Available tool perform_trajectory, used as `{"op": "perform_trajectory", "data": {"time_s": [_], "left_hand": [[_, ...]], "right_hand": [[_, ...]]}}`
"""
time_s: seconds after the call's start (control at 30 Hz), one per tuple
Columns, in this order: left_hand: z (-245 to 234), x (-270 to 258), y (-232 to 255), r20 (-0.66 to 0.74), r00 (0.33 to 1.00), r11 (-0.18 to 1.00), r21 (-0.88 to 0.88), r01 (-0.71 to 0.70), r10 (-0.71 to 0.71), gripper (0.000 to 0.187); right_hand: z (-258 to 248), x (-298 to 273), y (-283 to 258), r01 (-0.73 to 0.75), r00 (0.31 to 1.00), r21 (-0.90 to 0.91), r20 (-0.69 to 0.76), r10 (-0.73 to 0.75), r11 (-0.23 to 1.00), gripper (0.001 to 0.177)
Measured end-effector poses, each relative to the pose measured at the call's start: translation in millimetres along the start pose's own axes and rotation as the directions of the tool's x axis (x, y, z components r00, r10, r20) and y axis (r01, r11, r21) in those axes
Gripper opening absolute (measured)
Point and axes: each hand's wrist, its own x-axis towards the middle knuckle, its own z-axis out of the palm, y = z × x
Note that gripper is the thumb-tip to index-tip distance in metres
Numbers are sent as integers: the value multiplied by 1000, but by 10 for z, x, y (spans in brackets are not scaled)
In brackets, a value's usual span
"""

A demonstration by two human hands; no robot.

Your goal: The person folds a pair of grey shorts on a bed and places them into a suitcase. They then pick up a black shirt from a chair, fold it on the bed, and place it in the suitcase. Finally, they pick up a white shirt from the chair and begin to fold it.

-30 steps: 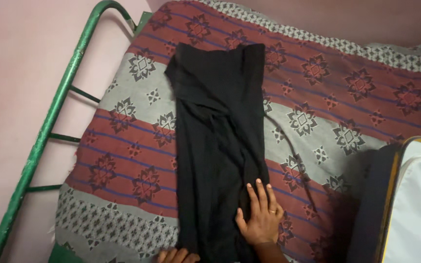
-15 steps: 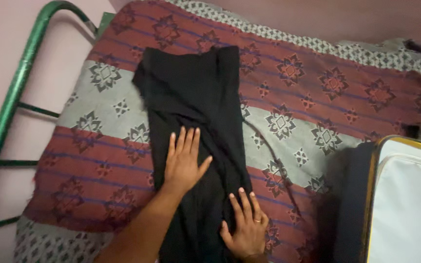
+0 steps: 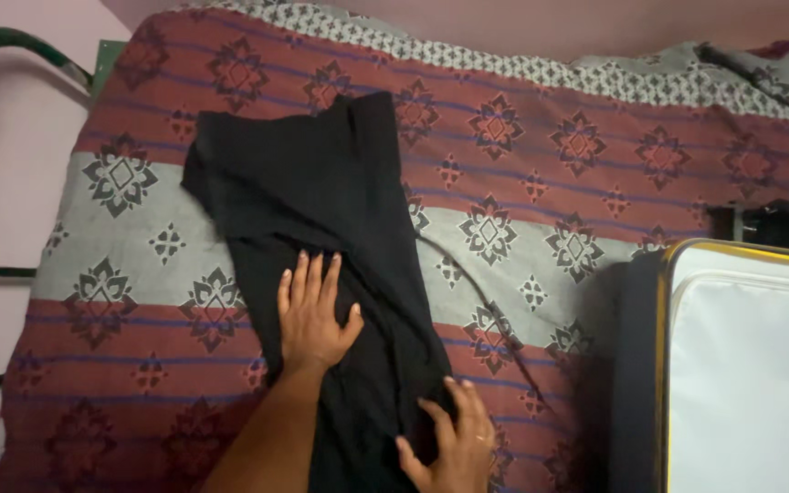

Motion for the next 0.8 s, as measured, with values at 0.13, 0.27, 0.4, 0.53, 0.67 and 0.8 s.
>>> {"op": "perform_trajectory", "data": {"time_s": [0.13, 0.27, 0.4, 0.53, 0.67, 0.8], "left_hand": [[5, -21, 0, 8, 1000, 1000, 8, 6, -6, 82], [4, -7, -2, 4, 1000, 1000, 9, 10, -10, 82], [30, -23, -27, 6, 1000, 999, 42, 10, -11, 82], [40, -26, -33, 18, 1000, 999, 36, 5, -5, 83], [19, -15, -5, 11, 1000, 999, 27, 18, -18, 82], [-45, 28, 11, 161, 982, 995, 50, 89, -96, 93]], "right_hand": [[34, -104, -147, -276, 956, -256, 24, 291, 926, 33], [75, -173, -161, -339, 934, -241, 24, 355, 909, 23], [58, -217, -111, -409, 870, -212, 205, 449, 888, 31], [125, -235, -64, -452, 858, -107, 220, 464, 886, 14], [158, -397, -1, -240, 967, 55, 103, 234, 969, 14], [459, -632, -181, 91, 992, 223, 68, -109, 970, 13]]}}
